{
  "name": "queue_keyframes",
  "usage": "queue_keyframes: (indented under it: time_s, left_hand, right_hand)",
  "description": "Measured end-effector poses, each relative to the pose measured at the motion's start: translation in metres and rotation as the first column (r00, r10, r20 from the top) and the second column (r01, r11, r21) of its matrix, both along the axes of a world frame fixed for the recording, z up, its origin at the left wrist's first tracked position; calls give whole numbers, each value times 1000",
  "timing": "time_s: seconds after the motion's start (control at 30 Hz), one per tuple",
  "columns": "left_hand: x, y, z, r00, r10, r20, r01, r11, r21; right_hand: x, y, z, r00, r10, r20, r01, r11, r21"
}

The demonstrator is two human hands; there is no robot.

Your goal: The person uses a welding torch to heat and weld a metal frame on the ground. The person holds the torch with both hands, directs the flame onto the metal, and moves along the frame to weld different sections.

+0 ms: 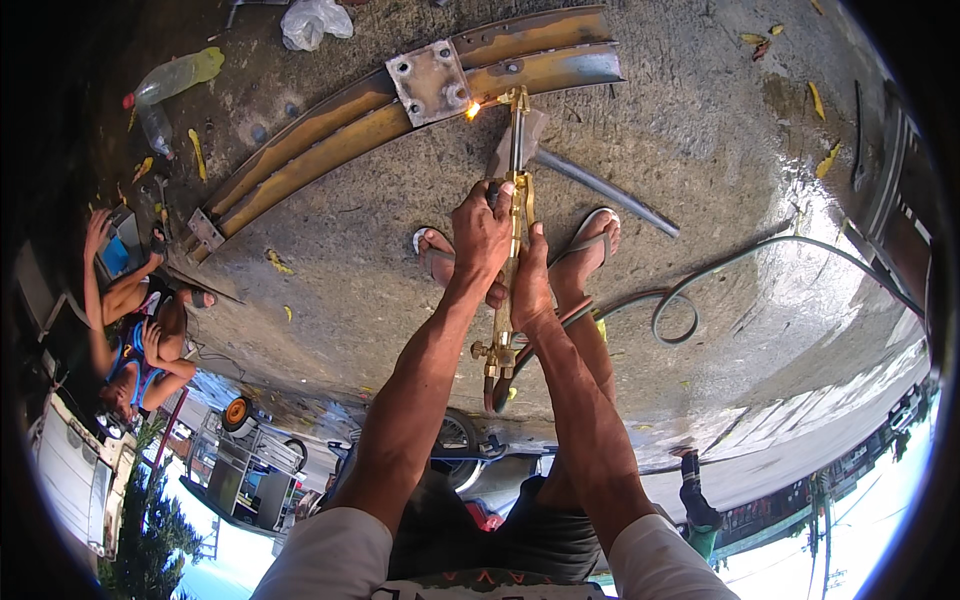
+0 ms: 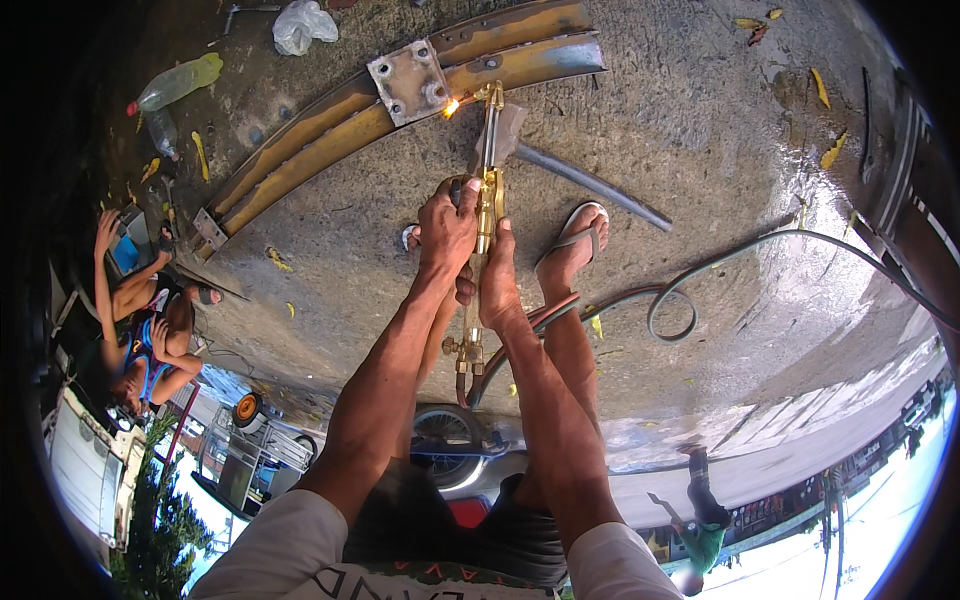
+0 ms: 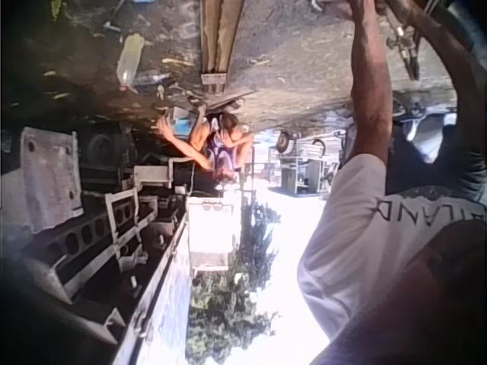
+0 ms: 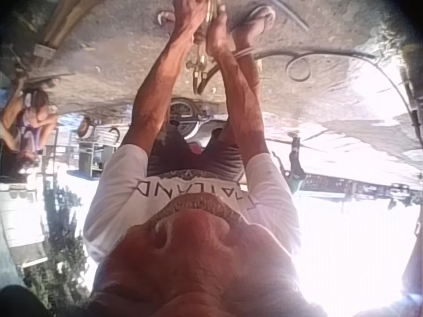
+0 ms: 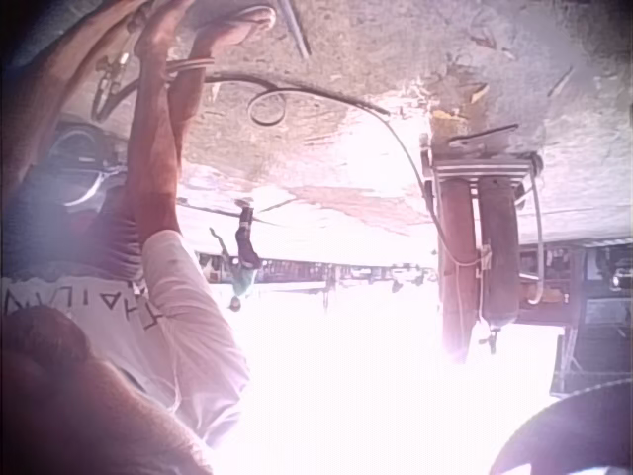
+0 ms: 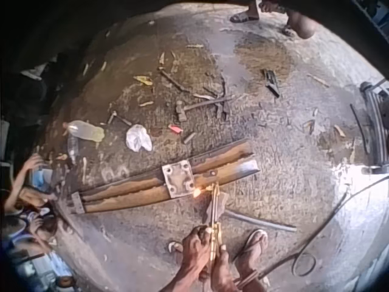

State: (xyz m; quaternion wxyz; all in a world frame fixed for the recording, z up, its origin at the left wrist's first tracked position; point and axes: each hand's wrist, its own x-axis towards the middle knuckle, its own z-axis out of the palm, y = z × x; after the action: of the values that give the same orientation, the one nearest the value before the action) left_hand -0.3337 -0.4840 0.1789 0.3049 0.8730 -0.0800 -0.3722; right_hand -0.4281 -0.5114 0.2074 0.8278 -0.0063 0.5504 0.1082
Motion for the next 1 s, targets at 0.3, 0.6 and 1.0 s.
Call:
queue_keyframes:
  time_s: [0.3,0.6,1.0]
  left_hand:
    - [0,0,0,1000,5,-2,-5,1000,0]
    - [-1,0,-2,1000,6,8,-6,1000,9]
    - [-1,2,-5,1000,24,-13,-24,1000,20]
  right_hand:
    - [-2,3,-4,1000,-17,19,17,1000,-10]
    - [-2,4,-8,1000,-13,-4,13,1000,5]
    - [-6,4,-11,1000,23,12,-23,1000,1]
